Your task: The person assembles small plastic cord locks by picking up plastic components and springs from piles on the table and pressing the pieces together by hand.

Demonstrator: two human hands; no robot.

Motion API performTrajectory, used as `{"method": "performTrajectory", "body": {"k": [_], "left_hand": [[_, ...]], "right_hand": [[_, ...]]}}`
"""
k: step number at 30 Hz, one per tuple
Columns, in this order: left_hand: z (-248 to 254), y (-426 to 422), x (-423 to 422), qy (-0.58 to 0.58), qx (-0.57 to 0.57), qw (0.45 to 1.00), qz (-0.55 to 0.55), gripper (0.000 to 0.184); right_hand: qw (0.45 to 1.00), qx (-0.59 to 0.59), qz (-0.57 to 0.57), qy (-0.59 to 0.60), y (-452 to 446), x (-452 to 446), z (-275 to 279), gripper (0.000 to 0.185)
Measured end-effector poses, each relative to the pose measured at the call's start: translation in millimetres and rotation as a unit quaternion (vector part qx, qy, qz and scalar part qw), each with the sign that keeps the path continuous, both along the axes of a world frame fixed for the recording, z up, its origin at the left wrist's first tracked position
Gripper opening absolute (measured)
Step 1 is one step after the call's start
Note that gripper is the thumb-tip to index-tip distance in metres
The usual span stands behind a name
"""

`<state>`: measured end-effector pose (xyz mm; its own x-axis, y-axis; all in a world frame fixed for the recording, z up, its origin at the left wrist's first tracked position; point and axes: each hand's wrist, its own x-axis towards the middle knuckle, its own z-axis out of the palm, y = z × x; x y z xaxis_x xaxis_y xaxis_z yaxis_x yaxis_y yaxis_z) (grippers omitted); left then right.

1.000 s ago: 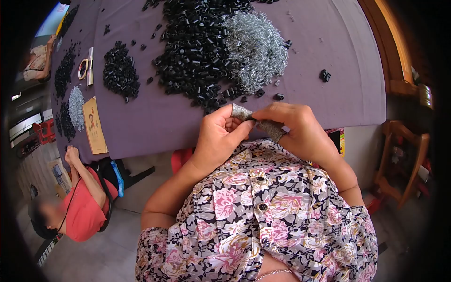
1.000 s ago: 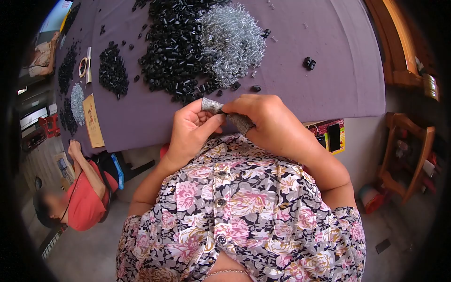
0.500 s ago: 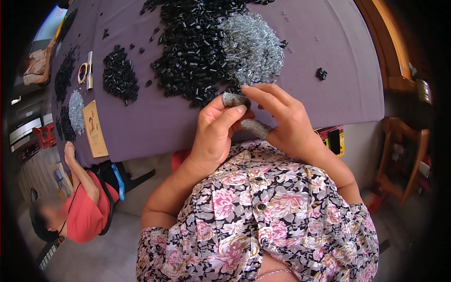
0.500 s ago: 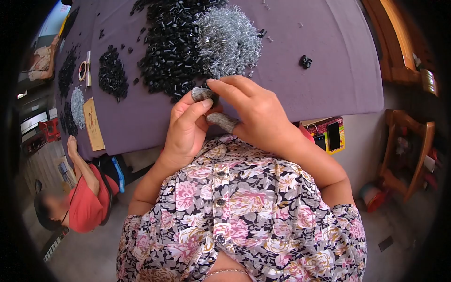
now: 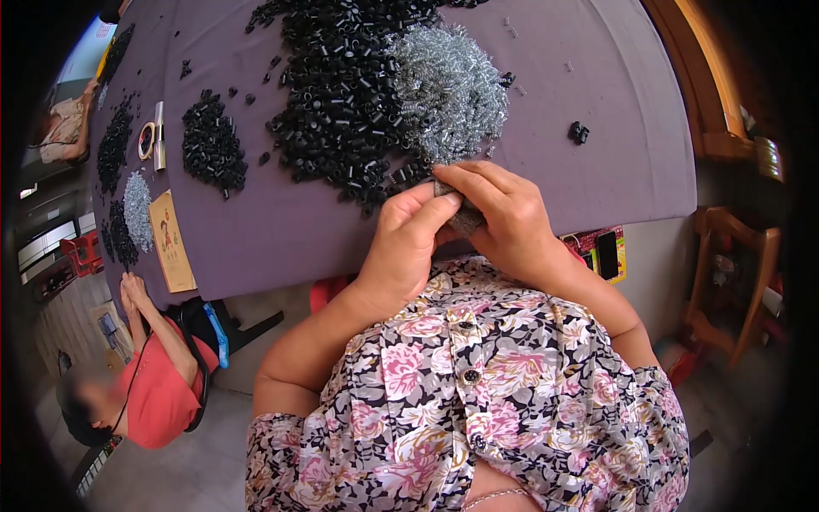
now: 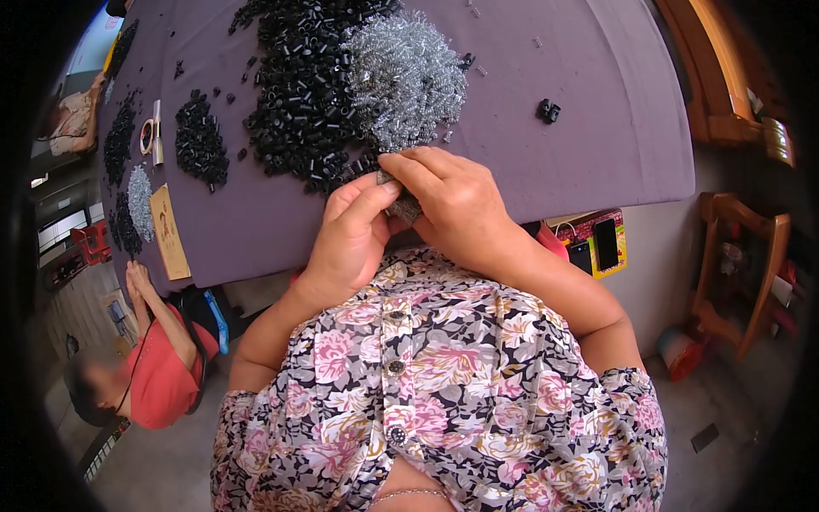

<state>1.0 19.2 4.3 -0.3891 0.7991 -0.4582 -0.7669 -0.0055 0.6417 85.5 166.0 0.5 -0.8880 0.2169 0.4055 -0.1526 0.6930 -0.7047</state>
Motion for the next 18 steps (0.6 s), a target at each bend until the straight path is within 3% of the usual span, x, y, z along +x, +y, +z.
{"method": "performTrajectory", "body": {"k": [9, 18], "left_hand": [[-12, 8, 19, 0.073, 0.007, 0.996, 0.056, 0.026], [1, 7, 6, 0.088, 0.027, 0.996, -0.016, 0.027]], "right_hand": [[0.998, -0.061, 0.004, -0.013, -1, 4, -1, 0.055], [0.995, -0.096, 0.002, -0.029, 3, 6, 11, 0.058]]}}
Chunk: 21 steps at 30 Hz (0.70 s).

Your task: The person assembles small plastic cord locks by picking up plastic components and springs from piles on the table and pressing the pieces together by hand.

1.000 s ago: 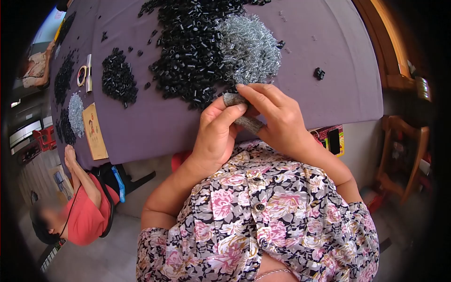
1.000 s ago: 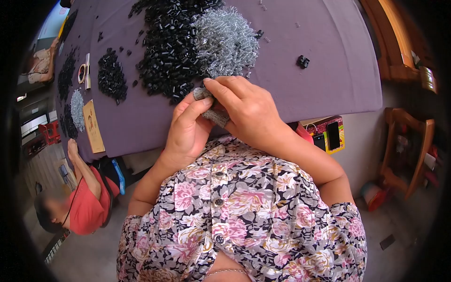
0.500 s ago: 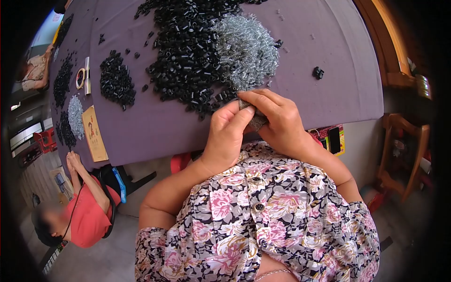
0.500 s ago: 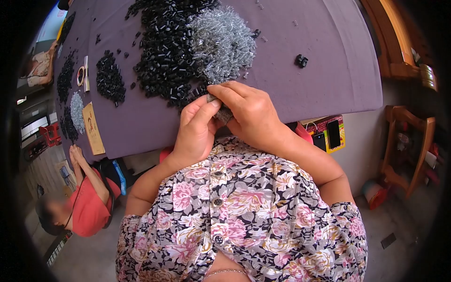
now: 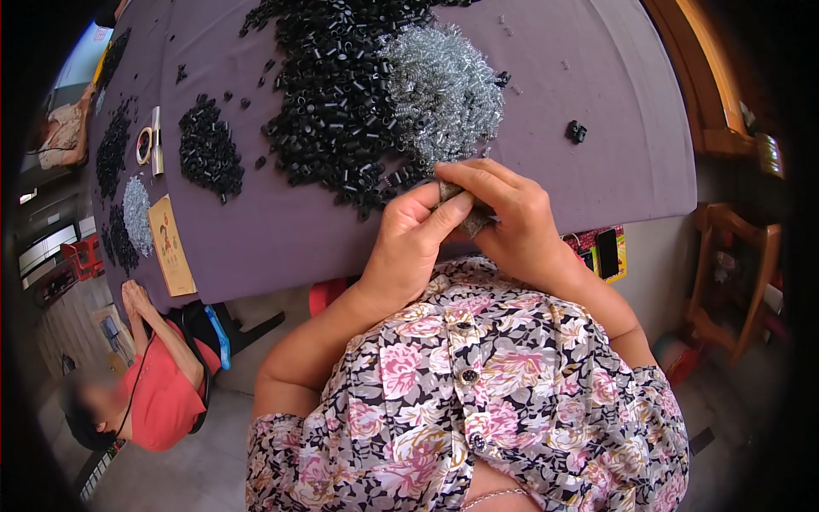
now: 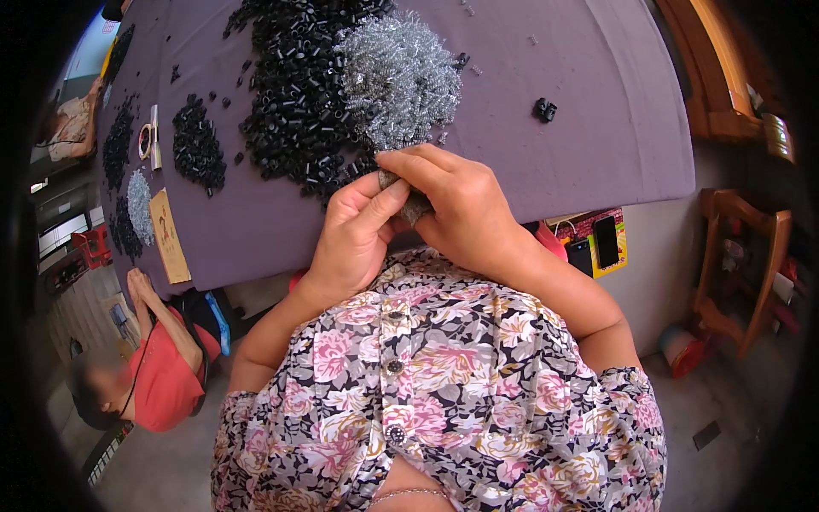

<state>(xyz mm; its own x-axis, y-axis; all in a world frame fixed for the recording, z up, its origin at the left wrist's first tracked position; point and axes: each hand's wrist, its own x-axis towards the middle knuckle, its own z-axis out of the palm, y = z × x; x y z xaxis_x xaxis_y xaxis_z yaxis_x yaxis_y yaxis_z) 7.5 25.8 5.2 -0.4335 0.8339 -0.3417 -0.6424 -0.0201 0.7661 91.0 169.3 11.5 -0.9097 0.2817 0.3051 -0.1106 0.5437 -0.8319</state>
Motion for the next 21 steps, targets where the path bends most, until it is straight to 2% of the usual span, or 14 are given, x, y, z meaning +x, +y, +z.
{"method": "performTrajectory", "body": {"k": [5, 14, 21], "left_hand": [[8, -3, 2, -0.066, -0.011, 0.998, 0.022, 0.023], [1, -4, 7, -0.071, -0.043, 0.996, 0.029, 0.024], [-6, -10, 9, -0.054, -0.063, 0.996, -0.026, 0.026]], "right_hand": [[1.0, 0.007, 0.015, 0.003, -2, 2, -3, 0.058], [0.999, 0.011, 0.025, -0.023, -5, 8, -6, 0.057], [0.998, -0.015, 0.04, -0.054, -7, 17, -8, 0.059]]}}
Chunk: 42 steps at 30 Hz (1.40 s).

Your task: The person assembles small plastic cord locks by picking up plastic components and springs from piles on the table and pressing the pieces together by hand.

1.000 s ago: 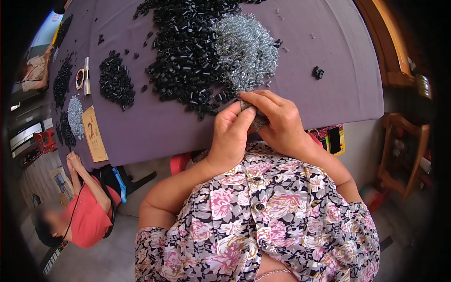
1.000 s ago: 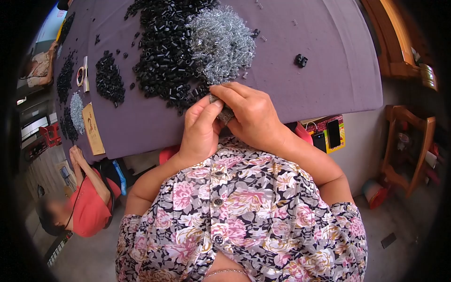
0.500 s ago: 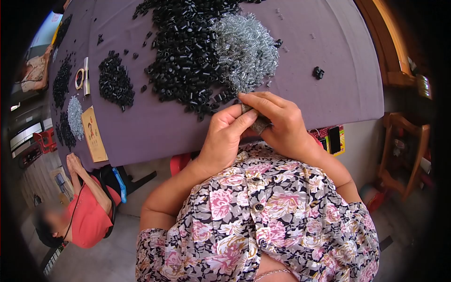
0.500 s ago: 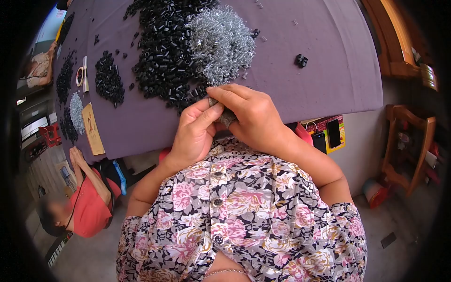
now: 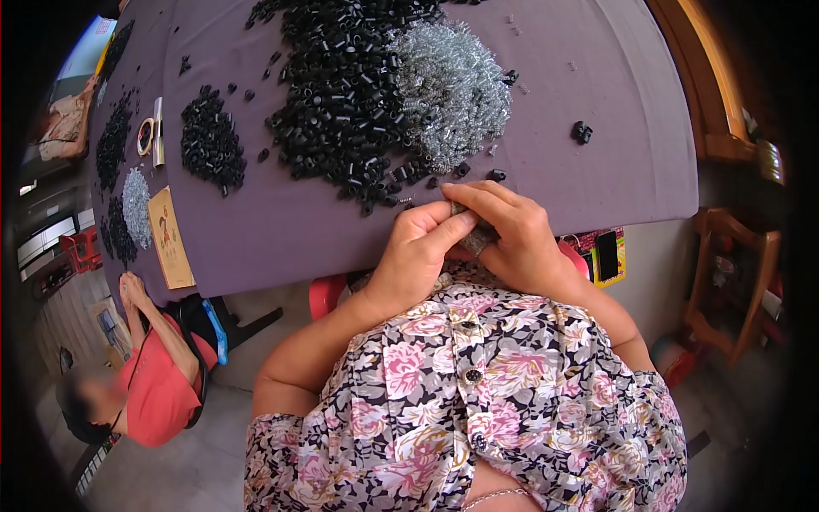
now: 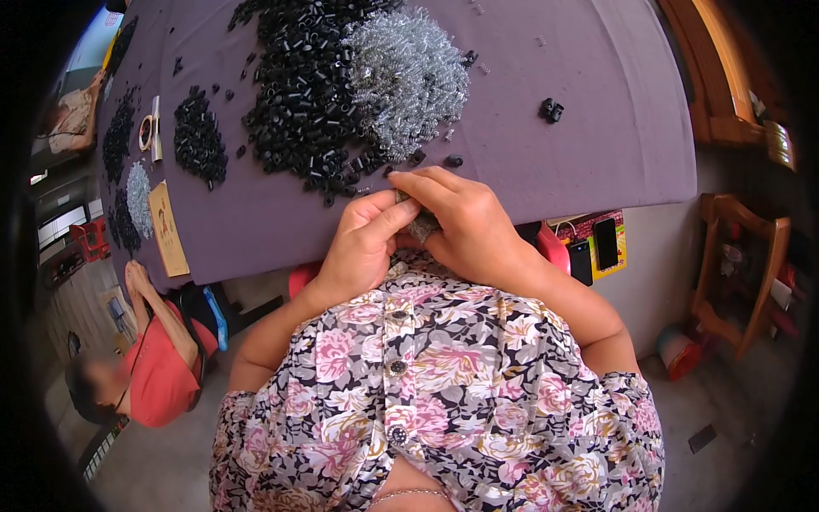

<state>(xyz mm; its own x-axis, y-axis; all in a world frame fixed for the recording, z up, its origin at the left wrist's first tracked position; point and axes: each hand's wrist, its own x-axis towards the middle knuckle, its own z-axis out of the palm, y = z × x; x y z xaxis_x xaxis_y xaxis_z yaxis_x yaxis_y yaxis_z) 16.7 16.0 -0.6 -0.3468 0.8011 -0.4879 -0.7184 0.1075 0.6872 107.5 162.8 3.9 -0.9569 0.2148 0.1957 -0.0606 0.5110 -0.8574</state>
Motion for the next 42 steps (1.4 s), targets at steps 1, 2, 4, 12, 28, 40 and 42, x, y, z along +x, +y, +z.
{"method": "performTrajectory", "body": {"k": [1, 2, 4, 12, 28, 40, 42], "left_hand": [[-3, -1, 0, -0.003, 0.0, 1.0, -0.005, 0.026], [-6, -2, 0, -0.007, 0.001, 1.0, -0.01, 0.026], [-8, -2, 2, -0.024, 0.009, 1.0, 0.0, 0.027], [-3, 1, 5, -0.06, 0.005, 0.998, 0.025, 0.028], [-11, -1, 8, -0.004, 0.004, 1.0, 0.009, 0.032], [0, 17, -15, 0.029, 0.034, 0.999, -0.017, 0.029], [11, 24, -24, 0.105, 0.031, 0.994, -0.025, 0.031]], "right_hand": [[1.0, 0.002, 0.0, -0.002, 0, 1, -1, 0.059], [1.0, 0.004, -0.001, -0.004, 0, 1, -1, 0.059], [1.0, 0.006, -0.005, -0.005, -1, 2, -3, 0.06], [1.0, 0.002, -0.012, -0.004, -3, 4, -4, 0.062], [1.0, 0.02, -0.007, 0.009, -2, 3, -10, 0.058], [1.0, 0.022, 0.007, -0.021, 21, -16, 21, 0.053], [1.0, 0.022, 0.004, 0.009, 28, -24, 33, 0.054]]}}
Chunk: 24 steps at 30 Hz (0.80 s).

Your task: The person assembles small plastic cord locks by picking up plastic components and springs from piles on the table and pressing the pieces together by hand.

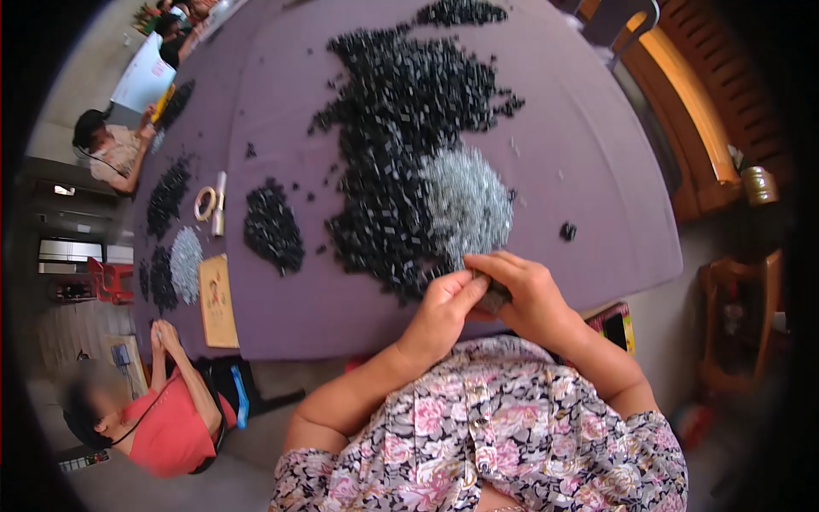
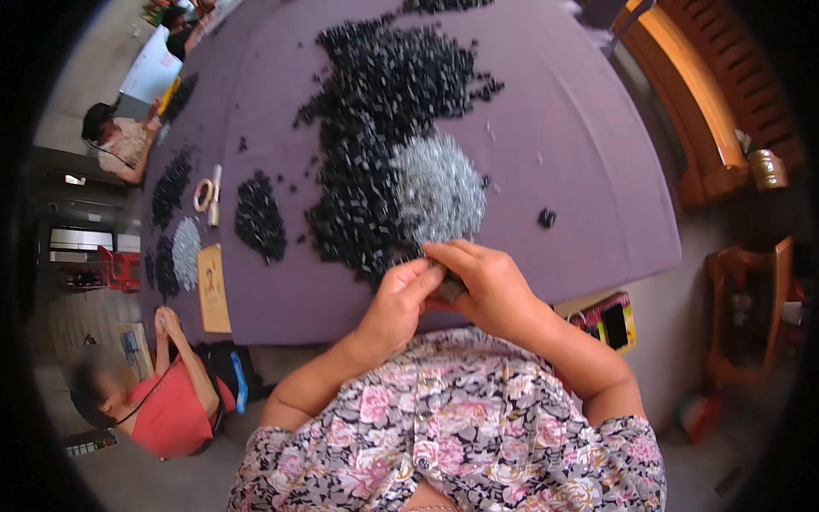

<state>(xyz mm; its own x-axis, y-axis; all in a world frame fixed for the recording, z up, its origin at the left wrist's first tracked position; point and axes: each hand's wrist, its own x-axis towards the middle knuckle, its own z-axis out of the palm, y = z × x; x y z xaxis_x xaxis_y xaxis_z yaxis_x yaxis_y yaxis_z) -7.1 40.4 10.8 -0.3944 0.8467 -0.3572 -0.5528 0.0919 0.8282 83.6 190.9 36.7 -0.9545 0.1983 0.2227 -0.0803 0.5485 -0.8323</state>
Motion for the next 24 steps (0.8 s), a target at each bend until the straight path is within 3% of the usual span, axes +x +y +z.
{"method": "performTrajectory", "body": {"k": [6, 11, 18, 24], "left_hand": [[12, 23, -22, 0.056, 0.034, 0.998, -0.002, 0.033], [12, 35, -27, 0.072, 0.023, 0.996, -0.045, 0.032], [1, 47, -15, 0.018, 0.059, 0.997, 0.041, 0.028], [-15, 37, -14, 0.047, 0.025, 0.998, 0.035, 0.027]], "right_hand": [[0.996, 0.062, -0.02, 0.065, 18, -14, 10, 0.056], [0.997, 0.032, -0.04, 0.053, 20, -8, 8, 0.053], [0.998, -0.047, -0.047, 0.02, 25, -11, -2, 0.052], [0.997, 0.05, -0.039, 0.037, 22, -7, -1, 0.052]]}}
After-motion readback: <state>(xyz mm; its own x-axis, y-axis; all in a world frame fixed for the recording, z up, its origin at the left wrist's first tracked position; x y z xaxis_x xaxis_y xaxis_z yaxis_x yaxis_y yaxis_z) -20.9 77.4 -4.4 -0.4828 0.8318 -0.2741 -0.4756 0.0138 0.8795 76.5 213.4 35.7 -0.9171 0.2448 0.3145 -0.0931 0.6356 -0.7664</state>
